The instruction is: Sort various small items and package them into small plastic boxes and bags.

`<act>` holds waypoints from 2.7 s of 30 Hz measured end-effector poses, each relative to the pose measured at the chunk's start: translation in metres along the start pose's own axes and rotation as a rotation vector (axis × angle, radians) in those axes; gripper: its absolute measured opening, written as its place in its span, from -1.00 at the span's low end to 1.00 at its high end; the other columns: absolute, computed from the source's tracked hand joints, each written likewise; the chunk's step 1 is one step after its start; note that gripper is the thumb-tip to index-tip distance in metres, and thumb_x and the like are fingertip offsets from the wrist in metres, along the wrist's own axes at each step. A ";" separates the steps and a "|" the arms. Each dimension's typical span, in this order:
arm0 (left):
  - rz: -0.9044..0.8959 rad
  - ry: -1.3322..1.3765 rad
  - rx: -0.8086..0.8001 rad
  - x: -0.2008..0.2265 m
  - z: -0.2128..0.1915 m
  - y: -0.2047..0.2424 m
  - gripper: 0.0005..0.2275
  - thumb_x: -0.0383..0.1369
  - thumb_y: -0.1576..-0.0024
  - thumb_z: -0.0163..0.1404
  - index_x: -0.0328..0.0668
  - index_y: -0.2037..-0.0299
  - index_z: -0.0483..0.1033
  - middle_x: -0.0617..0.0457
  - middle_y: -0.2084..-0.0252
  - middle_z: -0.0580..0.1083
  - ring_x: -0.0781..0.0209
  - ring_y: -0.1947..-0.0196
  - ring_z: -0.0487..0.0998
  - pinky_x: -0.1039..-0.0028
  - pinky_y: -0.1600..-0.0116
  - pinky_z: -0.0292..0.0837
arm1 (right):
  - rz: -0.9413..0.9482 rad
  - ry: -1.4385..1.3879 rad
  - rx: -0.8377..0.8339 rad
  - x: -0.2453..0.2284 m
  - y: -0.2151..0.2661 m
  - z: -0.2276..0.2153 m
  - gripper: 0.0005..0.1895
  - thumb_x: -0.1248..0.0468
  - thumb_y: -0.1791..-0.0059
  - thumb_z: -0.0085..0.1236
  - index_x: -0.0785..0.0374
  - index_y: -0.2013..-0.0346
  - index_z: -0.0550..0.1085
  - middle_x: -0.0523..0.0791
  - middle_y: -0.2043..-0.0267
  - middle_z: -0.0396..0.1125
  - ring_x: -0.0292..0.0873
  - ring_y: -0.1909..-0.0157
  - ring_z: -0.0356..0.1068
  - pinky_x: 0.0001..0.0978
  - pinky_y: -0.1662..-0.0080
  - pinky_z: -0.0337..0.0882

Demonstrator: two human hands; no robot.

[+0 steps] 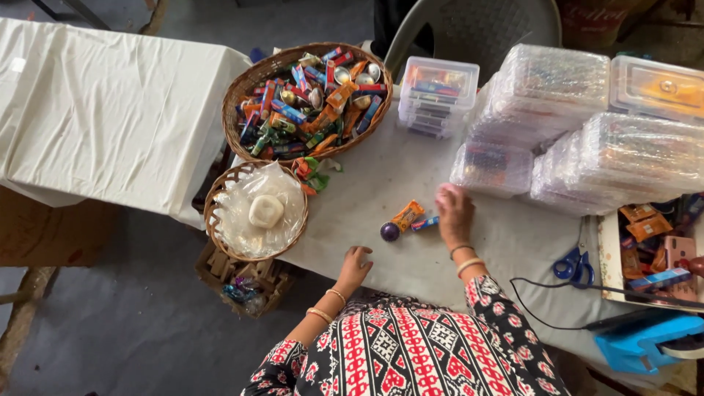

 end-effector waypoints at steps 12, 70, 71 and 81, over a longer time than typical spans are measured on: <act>0.152 -0.073 -0.071 0.000 -0.003 0.010 -0.71 -0.51 -0.01 0.15 -0.20 0.06 0.48 -0.19 -0.23 0.39 -0.22 -0.29 0.31 0.16 -0.34 0.26 | 0.104 -0.207 -0.276 0.045 0.021 0.107 -0.84 0.37 -0.06 -0.01 0.12 0.16 0.52 -0.07 -0.08 0.36 0.01 -0.17 0.35 -0.16 -0.25 0.39; -0.356 -0.299 0.419 -0.024 -0.285 -0.084 -0.41 -0.18 -0.03 0.27 -0.15 -0.22 0.28 -0.21 -0.19 0.26 -0.24 -0.15 0.26 0.09 -0.22 0.20 | 0.098 0.171 -0.066 0.081 0.182 -0.012 -0.55 0.33 -0.04 0.03 0.04 -0.25 0.39 0.07 -0.14 0.21 0.19 -0.20 0.18 0.10 -0.25 0.23; -0.272 -0.423 0.450 -0.009 -0.283 -0.080 -0.37 -0.20 0.07 0.30 -0.16 -0.19 0.29 -0.21 -0.15 0.26 -0.22 -0.18 0.24 0.09 -0.25 0.16 | 0.091 0.171 -0.064 0.081 0.182 -0.011 -0.56 0.33 -0.04 0.03 0.05 -0.24 0.39 0.07 -0.14 0.21 0.19 -0.19 0.19 0.10 -0.25 0.23; 0.036 -0.648 0.489 0.013 -0.258 -0.088 -0.88 -0.32 -0.03 0.22 0.04 0.24 0.63 0.05 0.10 0.42 -0.04 -0.13 0.31 0.08 -0.25 0.15 | 0.078 0.177 -0.039 0.076 0.181 -0.014 -0.57 0.33 -0.03 0.03 0.04 -0.22 0.41 0.05 -0.10 0.22 0.18 -0.17 0.20 0.09 -0.23 0.26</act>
Point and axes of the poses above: each hand's wrist, its own y-axis away from the middle knuckle, its own z-axis out of the palm, x = y × z, the point moved 6 cm from there along -y, towards the middle knuckle
